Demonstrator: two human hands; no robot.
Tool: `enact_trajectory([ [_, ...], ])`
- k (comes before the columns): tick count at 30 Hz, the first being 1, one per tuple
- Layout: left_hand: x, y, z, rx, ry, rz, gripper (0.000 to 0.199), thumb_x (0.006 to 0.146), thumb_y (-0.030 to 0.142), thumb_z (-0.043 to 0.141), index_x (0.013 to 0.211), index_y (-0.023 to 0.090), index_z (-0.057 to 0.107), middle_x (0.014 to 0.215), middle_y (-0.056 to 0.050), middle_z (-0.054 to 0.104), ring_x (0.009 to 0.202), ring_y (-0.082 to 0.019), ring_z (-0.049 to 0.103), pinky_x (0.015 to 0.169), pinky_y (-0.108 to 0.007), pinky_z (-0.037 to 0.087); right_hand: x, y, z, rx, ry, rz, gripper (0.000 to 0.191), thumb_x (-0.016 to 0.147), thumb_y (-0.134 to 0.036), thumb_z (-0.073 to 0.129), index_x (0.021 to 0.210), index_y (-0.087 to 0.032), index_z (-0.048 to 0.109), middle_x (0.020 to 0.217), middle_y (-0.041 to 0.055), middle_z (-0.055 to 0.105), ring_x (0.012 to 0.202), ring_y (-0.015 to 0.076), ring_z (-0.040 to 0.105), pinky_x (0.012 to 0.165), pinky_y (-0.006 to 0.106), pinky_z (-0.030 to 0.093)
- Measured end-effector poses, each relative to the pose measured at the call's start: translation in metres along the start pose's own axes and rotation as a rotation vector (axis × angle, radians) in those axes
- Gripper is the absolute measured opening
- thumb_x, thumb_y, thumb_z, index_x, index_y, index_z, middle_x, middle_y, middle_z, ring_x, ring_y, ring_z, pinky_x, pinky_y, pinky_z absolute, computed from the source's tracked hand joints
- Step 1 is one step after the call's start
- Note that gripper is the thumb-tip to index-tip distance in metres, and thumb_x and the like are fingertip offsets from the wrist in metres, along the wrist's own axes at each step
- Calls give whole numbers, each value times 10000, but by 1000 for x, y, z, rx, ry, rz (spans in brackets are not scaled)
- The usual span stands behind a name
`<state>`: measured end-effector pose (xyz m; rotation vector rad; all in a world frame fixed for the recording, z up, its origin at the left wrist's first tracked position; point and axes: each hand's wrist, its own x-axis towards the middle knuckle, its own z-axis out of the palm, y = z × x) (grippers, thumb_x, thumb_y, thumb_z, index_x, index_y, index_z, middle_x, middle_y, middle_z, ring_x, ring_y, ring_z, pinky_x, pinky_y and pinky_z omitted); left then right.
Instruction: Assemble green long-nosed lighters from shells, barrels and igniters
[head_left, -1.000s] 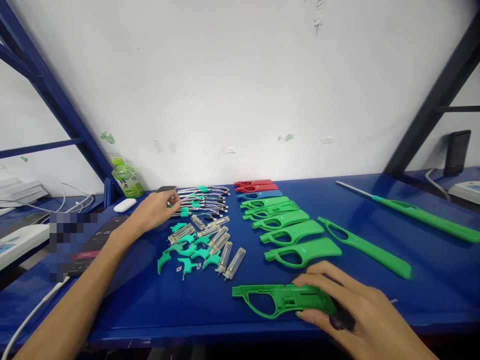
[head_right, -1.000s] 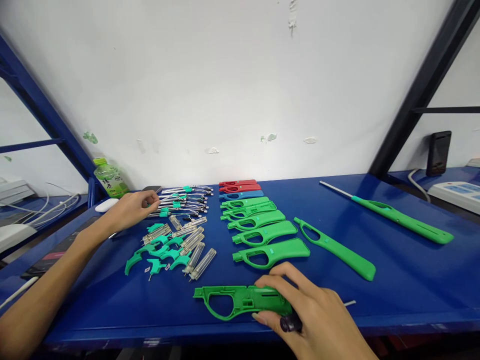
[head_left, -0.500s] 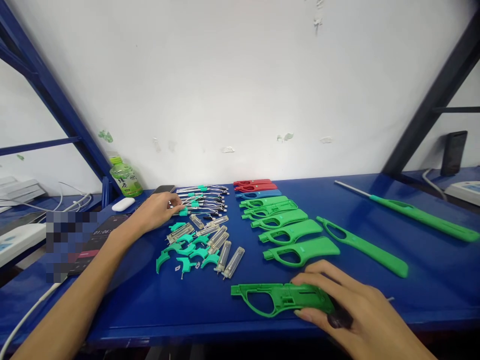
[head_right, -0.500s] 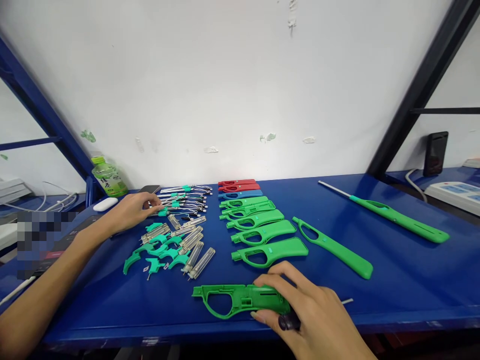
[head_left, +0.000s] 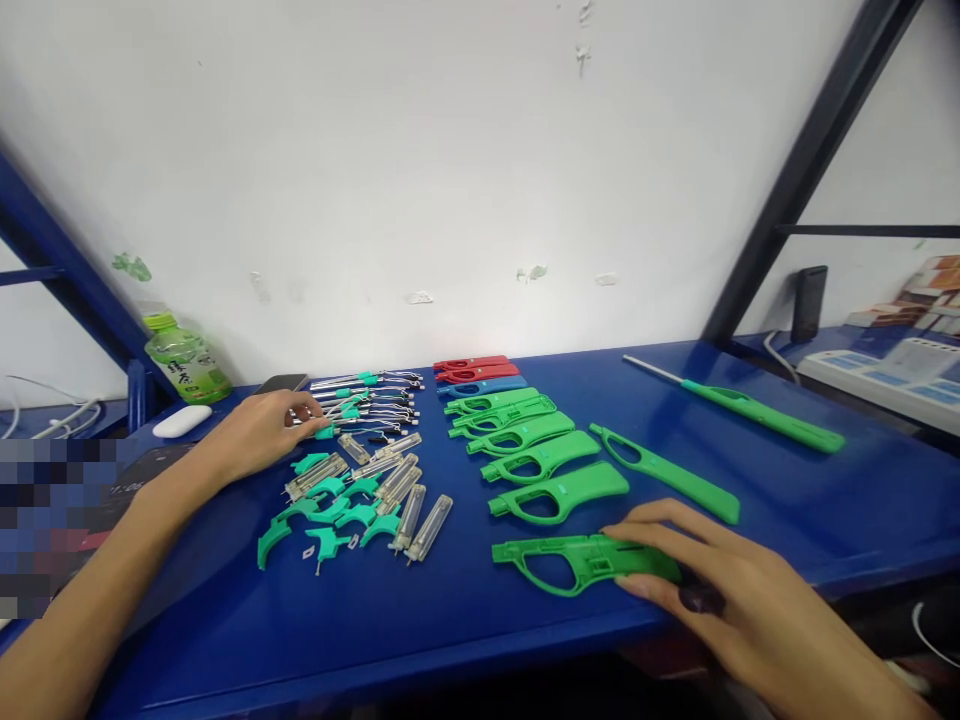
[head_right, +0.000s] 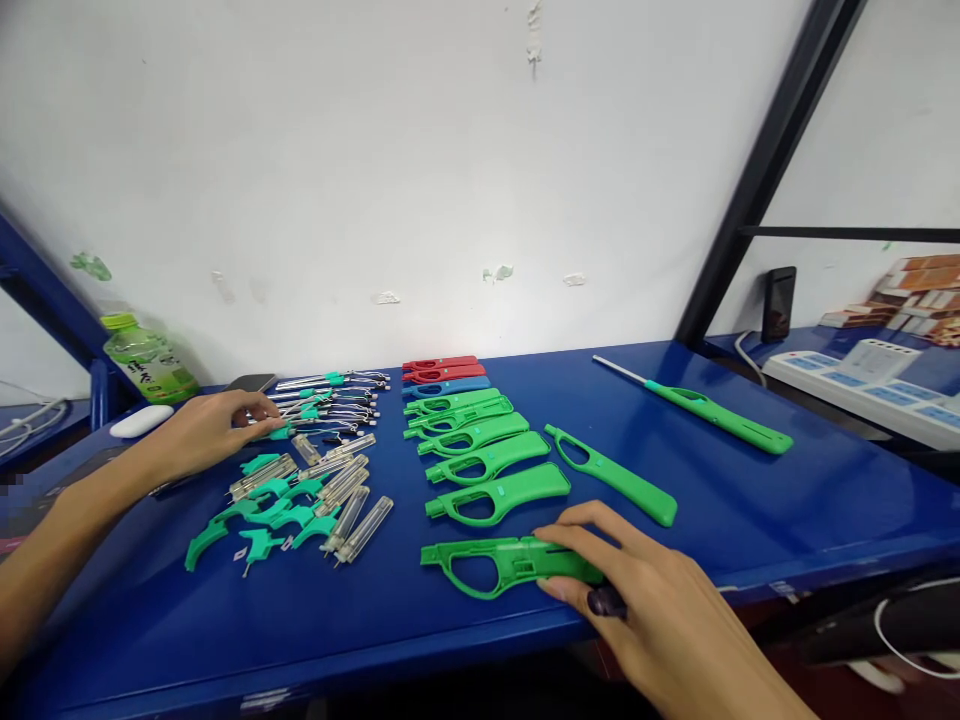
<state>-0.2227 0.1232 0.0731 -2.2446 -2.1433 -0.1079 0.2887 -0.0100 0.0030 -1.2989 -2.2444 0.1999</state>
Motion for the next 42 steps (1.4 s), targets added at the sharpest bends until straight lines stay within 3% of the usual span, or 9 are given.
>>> enact_trajectory([
  [8,0,0,0,-3,5,-11,367,1037,445,680,1280,171,670,1267,-90,703,1093,-240,710,950,-464,616,4,43,-24,-196,317,103,502,1013,-725,522,1053,-341,844,1183,36,812,955,250,822,798,346,661],
  [14,1,-3,-1,8,34,-13,356,1038,435,681,1277,172,672,1263,-89,705,1091,-238,711,950,-462,617,-5,79,-20,-367,244,283,566,979,-766,509,1234,-355,803,1102,22,858,881,335,839,612,388,622],
  [17,1,-4,-1,14,56,-13,354,1036,433,684,1272,169,673,1259,-87,706,1091,-240,711,949,-462,618,-11,80,-23,-379,224,344,504,973,-732,534,1194,-379,820,912,10,863,728,328,828,529,357,565],
  [21,1,-3,-3,23,87,-16,349,1036,430,685,1267,168,675,1250,-84,708,1086,-240,713,948,-461,618,-18,71,-41,-303,284,415,437,969,-660,610,1171,-349,841,859,10,855,638,251,803,492,290,512],
  [24,-1,-1,-4,21,106,-20,346,1036,430,685,1262,169,678,1246,-82,710,1080,-239,714,944,-458,619,-27,67,-56,-190,349,463,373,947,-604,697,1171,-346,849,900,8,864,703,224,817,554,245,579],
  [27,-2,2,-6,15,131,-29,347,1036,430,684,1265,168,677,1243,-80,711,1076,-239,715,940,-455,621,-33,62,-61,-11,259,395,285,952,-528,723,1151,-376,860,1144,-6,852,1017,267,835,832,236,663],
  [30,-3,3,-7,8,147,-31,350,1037,432,682,1264,166,677,1233,-77,712,1067,-240,717,933,-452,623,-28,48,-53,105,106,190,270,962,-459,730,1198,-400,847,1206,-21,833,1095,270,816,999,263,638],
  [34,-3,3,-6,9,139,-16,334,1038,427,682,1248,168,682,1226,-76,715,1062,-235,717,933,-448,623,-6,22,-37,125,42,-9,285,983,-383,728,1252,-417,818,1233,-48,821,1115,237,804,1024,243,623],
  [42,-3,4,-5,5,124,-1,336,1037,425,684,1253,167,681,1232,-76,713,1067,-237,717,935,-450,623,14,13,-24,139,15,-61,269,1013,-460,700,1241,-381,820,1223,-34,821,1112,252,805,1000,311,651],
])
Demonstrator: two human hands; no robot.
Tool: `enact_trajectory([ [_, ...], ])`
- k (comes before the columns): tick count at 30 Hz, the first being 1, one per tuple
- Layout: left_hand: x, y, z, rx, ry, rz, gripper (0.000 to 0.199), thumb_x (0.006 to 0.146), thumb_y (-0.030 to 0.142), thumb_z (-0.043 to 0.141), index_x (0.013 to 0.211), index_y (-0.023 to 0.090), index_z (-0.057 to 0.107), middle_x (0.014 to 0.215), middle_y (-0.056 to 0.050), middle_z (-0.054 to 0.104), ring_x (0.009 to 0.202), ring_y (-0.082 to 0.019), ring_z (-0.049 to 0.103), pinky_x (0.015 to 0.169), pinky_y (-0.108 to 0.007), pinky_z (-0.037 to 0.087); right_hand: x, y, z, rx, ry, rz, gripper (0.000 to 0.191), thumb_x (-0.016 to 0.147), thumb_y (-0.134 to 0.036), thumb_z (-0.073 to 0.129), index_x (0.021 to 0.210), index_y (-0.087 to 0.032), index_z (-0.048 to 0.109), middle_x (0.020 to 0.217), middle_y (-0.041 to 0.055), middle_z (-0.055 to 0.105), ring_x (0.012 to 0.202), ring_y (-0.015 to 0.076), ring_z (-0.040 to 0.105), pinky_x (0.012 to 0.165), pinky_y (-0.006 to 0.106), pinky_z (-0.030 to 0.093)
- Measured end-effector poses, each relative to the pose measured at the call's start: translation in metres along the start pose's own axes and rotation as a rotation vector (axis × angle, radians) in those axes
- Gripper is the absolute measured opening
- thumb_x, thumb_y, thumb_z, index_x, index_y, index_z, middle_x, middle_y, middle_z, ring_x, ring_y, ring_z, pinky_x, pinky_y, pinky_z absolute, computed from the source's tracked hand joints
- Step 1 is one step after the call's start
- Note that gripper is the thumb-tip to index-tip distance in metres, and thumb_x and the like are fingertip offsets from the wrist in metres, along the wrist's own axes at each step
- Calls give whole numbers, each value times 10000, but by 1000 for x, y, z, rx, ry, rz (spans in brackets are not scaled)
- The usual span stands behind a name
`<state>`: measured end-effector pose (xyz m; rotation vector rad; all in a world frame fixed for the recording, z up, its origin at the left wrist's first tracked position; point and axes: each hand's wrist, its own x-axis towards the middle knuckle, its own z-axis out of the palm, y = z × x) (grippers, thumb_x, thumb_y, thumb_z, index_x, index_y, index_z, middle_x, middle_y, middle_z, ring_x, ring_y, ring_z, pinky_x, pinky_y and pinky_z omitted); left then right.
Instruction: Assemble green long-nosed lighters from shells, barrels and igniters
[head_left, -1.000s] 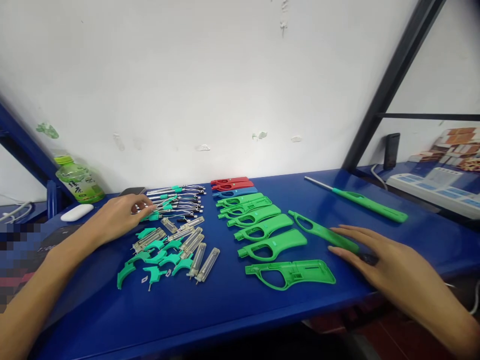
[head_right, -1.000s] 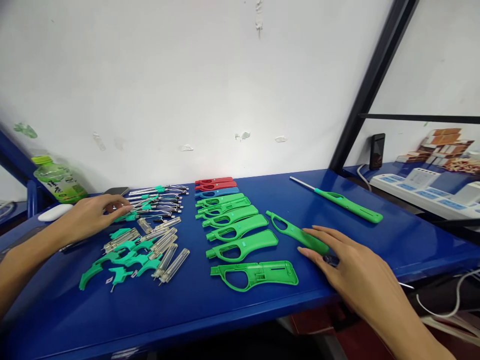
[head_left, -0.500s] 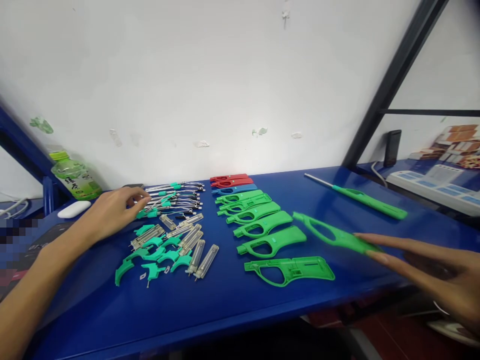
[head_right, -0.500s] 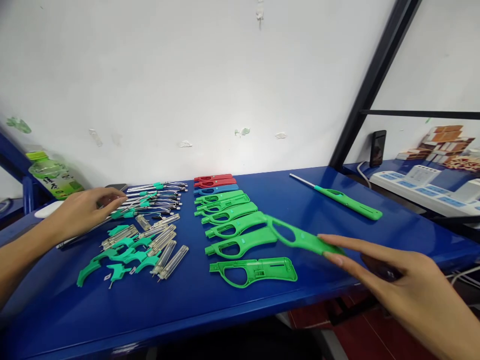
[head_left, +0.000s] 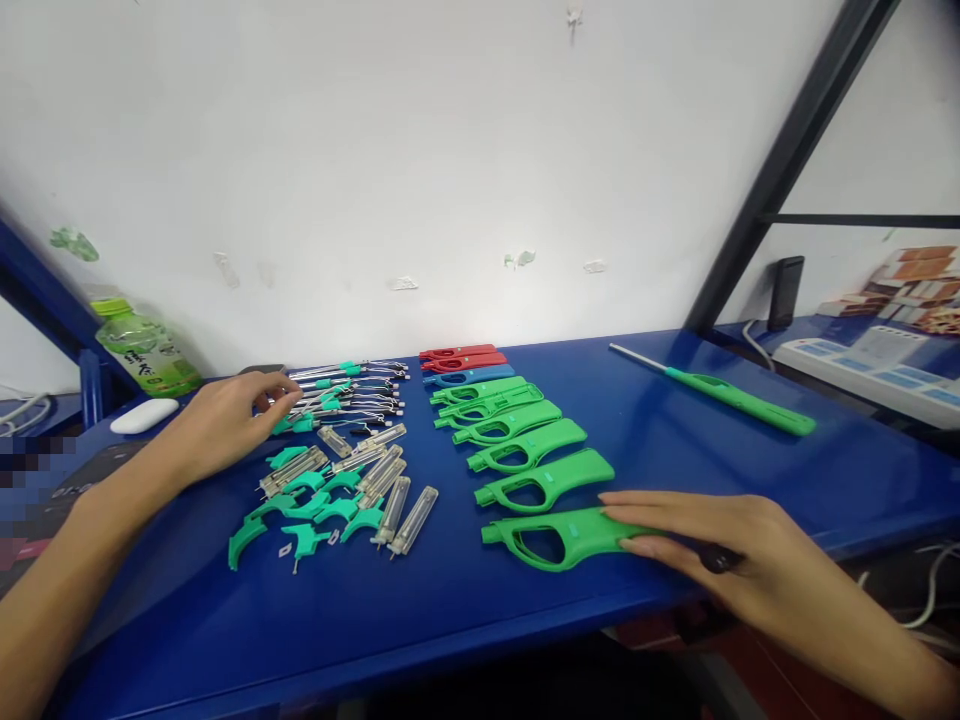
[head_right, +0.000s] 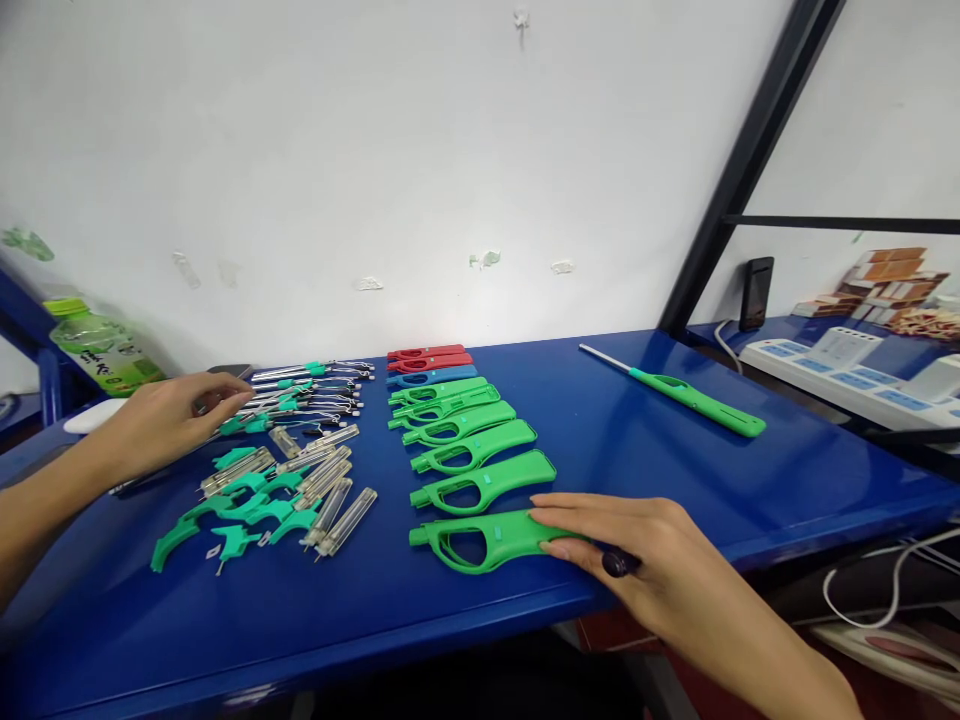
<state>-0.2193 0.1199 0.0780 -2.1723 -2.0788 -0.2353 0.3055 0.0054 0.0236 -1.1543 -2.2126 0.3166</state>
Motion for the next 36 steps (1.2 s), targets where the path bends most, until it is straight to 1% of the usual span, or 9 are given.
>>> enact_trajectory([
  [6,0,1,1,1,-5,2,331,1037,422,685,1249,168,683,1232,-76,714,1066,-236,717,933,-448,624,-4,4,3,-3,2,26,275,1013,-446,704,1258,-381,811,1241,-38,820,1140,237,797,1019,296,641],
  [10,0,0,2,-2,-13,1,337,1038,423,683,1257,167,678,1226,-77,714,1061,-233,718,932,-449,623,-5,4,3,-8,41,21,259,1007,-429,714,1232,-364,823,1226,-34,826,1120,230,805,1010,286,645],
  [15,-1,0,2,-5,-13,8,329,1037,422,684,1241,164,683,1214,-74,717,1054,-231,718,930,-447,622,-9,7,4,-26,19,51,259,1014,-450,704,1235,-379,820,1231,-47,824,1124,221,805,1015,274,639],
  [23,-8,5,0,-27,34,76,356,1054,480,639,1189,155,691,1084,-41,722,965,-221,716,900,-429,608,-10,13,6,-44,-3,43,298,1024,-488,675,1274,-387,802,1261,-30,820,1152,248,799,1021,324,651],
  [25,-7,6,-1,-30,43,76,364,1064,496,615,1152,153,699,1020,-27,720,915,-211,711,877,-414,599,-9,14,7,-49,-9,27,291,1029,-487,668,1268,-390,803,1253,-25,823,1157,250,799,1025,338,652],
  [28,-5,7,0,-27,62,66,379,1088,492,552,1101,150,714,947,-9,719,844,-192,690,848,-383,570,-8,13,7,-67,-29,25,294,1026,-506,673,1277,-409,791,1322,-24,797,1202,249,781,1042,352,645],
  [31,-4,8,2,-19,88,57,510,1112,513,406,1098,124,735,884,33,704,826,-180,665,885,-348,531,-9,8,6,-87,-13,9,291,1008,-527,697,1259,-412,785,1375,-17,769,1190,237,786,1015,332,654],
  [34,-6,10,4,-12,113,52,662,1100,580,293,1104,101,750,860,63,687,824,-171,650,919,-326,511,-8,3,8,-87,21,-57,243,1009,-494,709,1223,-400,779,1303,-19,785,1096,200,811,952,281,666],
  [36,-7,11,5,-11,126,52,680,1093,591,285,1102,101,756,865,64,691,813,-164,643,911,-315,507,-6,2,11,-82,35,-88,204,1025,-445,700,1211,-394,768,1247,-29,789,1040,170,817,918,248,665],
])
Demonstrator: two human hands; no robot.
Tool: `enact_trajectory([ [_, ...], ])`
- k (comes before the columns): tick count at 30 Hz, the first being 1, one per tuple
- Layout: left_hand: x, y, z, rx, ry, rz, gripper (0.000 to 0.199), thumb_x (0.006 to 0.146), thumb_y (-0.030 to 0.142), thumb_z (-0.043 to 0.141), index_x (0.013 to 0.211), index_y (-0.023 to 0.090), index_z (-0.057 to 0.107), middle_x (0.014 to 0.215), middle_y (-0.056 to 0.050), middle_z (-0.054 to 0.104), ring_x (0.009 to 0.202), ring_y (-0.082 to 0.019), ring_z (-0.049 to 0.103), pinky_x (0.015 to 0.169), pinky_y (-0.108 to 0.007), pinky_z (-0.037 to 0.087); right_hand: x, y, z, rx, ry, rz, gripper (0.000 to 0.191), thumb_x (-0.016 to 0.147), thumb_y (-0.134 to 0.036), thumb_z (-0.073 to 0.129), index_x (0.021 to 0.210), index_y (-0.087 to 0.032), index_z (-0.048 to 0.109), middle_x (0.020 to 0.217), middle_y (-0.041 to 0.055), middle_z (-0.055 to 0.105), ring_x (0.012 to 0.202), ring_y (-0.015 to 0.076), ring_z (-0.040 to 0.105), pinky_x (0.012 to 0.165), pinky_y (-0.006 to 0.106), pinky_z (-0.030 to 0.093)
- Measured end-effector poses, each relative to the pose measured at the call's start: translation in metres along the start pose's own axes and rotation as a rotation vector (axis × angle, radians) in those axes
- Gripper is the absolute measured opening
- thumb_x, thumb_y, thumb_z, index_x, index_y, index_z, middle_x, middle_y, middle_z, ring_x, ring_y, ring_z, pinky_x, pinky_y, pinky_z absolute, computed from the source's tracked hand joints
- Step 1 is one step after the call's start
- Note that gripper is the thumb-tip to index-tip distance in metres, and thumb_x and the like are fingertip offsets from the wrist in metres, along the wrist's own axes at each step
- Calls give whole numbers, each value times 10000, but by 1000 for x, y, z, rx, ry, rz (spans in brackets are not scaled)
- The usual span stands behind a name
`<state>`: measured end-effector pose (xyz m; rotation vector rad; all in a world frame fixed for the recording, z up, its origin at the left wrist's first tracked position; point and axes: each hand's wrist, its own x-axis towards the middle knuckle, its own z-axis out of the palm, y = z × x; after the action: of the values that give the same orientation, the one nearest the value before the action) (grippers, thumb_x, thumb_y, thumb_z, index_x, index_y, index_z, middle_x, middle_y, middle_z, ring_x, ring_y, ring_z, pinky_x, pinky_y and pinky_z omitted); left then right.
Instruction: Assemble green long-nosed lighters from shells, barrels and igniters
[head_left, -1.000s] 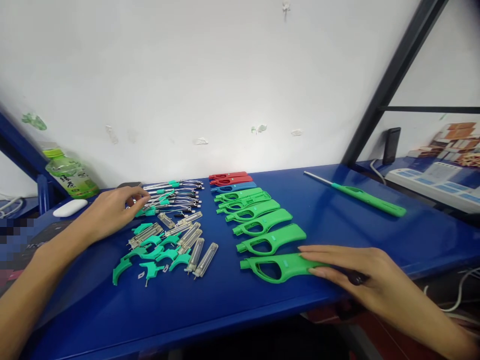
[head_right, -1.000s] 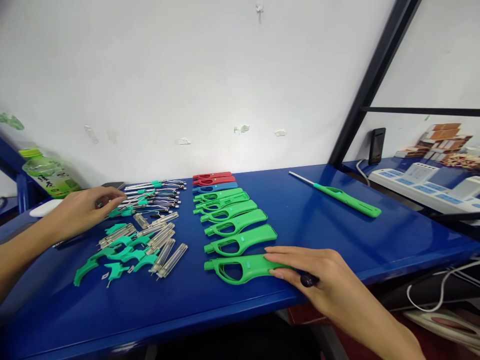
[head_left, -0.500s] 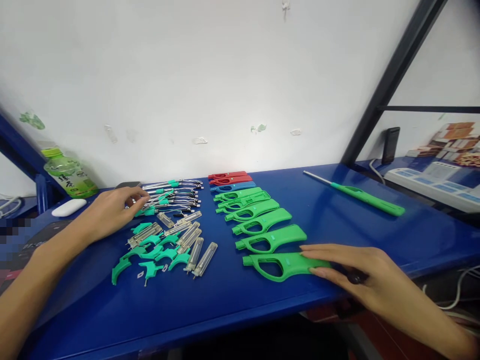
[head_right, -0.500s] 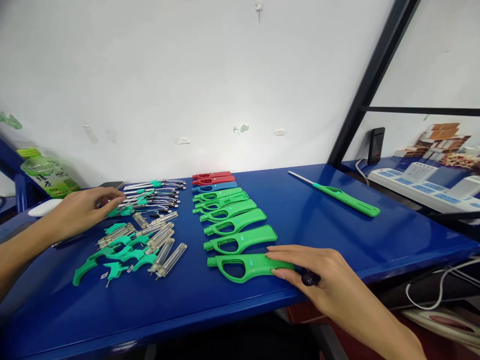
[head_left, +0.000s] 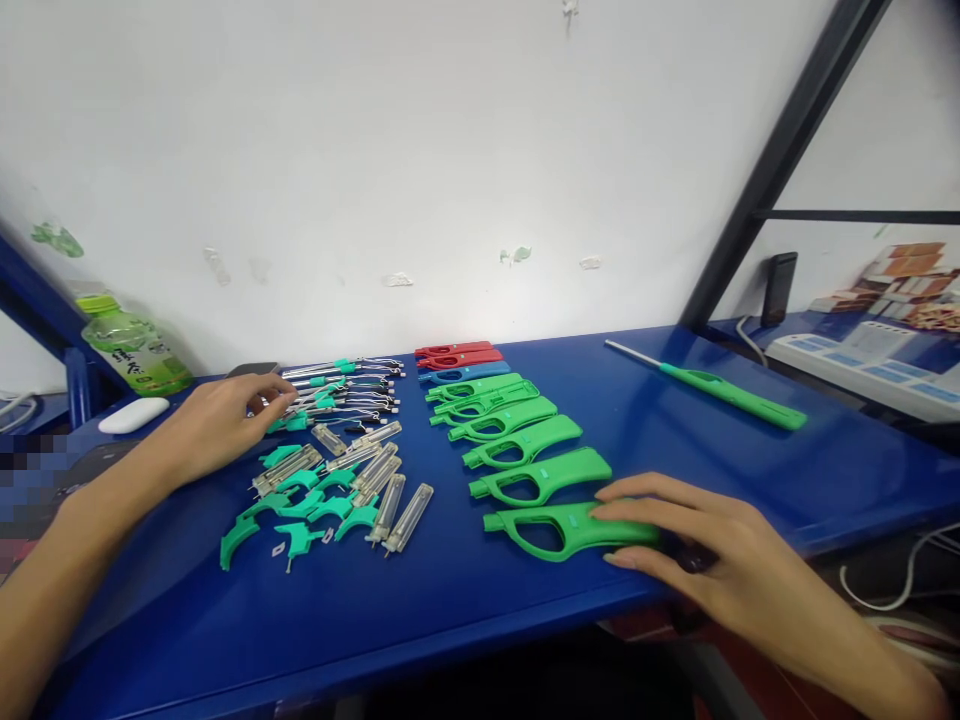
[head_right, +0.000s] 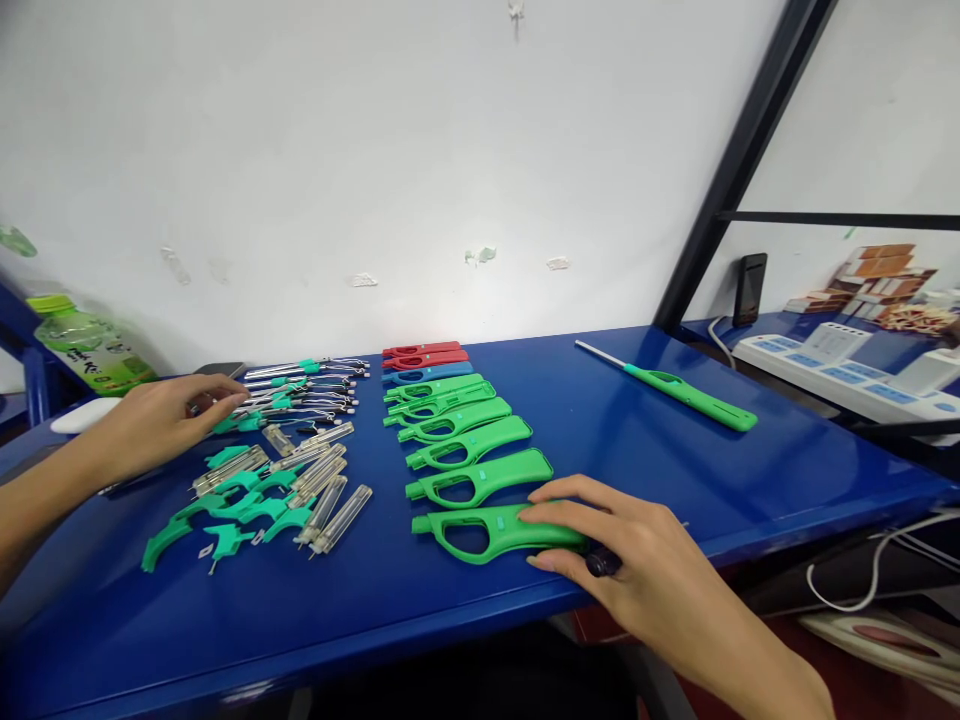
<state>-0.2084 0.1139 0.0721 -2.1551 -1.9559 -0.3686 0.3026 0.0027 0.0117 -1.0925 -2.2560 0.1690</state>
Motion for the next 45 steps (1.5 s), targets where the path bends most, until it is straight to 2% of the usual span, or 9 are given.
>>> enact_trajectory([
  [10,-2,1,0,-10,16,23,590,1115,528,335,1090,114,754,888,25,732,790,-165,626,820,-282,472,10,12,5,42,-25,-8,205,1033,-383,698,1232,-384,749,1238,-27,781,1097,168,792,1002,278,633],
  [16,-2,-2,-3,-34,-31,40,402,1089,522,544,1096,157,711,949,-19,723,832,-185,685,836,-378,561,18,16,8,59,-16,-20,192,1028,-392,704,1207,-370,771,1202,-12,794,1090,179,792,966,275,630],
  [22,-2,-6,-4,-15,-83,30,342,1054,470,643,1188,159,684,1073,-45,719,938,-204,710,876,-415,609,17,17,-8,-36,106,29,256,986,-515,728,1197,-384,788,1291,-4,772,1072,196,794,944,293,626],
  [27,1,-6,-4,-14,-78,23,319,1049,454,656,1162,158,694,1056,-44,728,916,-195,711,868,-407,607,6,76,-52,-453,283,220,472,1002,-722,525,1076,-371,832,1222,-1,806,1071,234,783,840,309,607],
  [29,2,-4,-4,-11,-48,25,337,1090,457,557,1123,158,711,984,-10,728,856,-172,692,843,-365,577,5,113,-69,-590,323,340,602,985,-767,481,1139,-298,825,1220,83,807,983,297,787,779,380,586],
  [32,1,1,-4,-5,13,30,512,1118,471,340,1072,156,741,897,51,715,791,-151,652,791,-285,506,9,162,-88,-718,271,480,700,1006,-719,495,1283,-147,789,1134,238,809,795,337,775,638,392,500],
  [35,-1,6,-5,1,67,40,563,1098,496,315,1019,158,758,854,67,716,750,-147,631,749,-250,469,13,192,-96,-763,179,543,729,966,-726,566,1205,-87,821,855,231,809,617,297,733,571,359,417],
  [40,-5,12,-2,29,139,38,578,1104,497,306,993,159,761,798,69,701,698,-133,608,725,-233,464,5,200,-95,-746,95,512,623,971,-706,582,1033,-154,865,866,186,817,610,243,728,555,317,370],
  [45,-9,19,-14,60,242,21,580,1117,498,300,1068,141,754,841,61,695,721,-142,625,796,-271,516,-5,175,-90,-736,186,432,620,1012,-692,517,1045,-170,850,973,155,828,711,242,771,556,309,407],
])
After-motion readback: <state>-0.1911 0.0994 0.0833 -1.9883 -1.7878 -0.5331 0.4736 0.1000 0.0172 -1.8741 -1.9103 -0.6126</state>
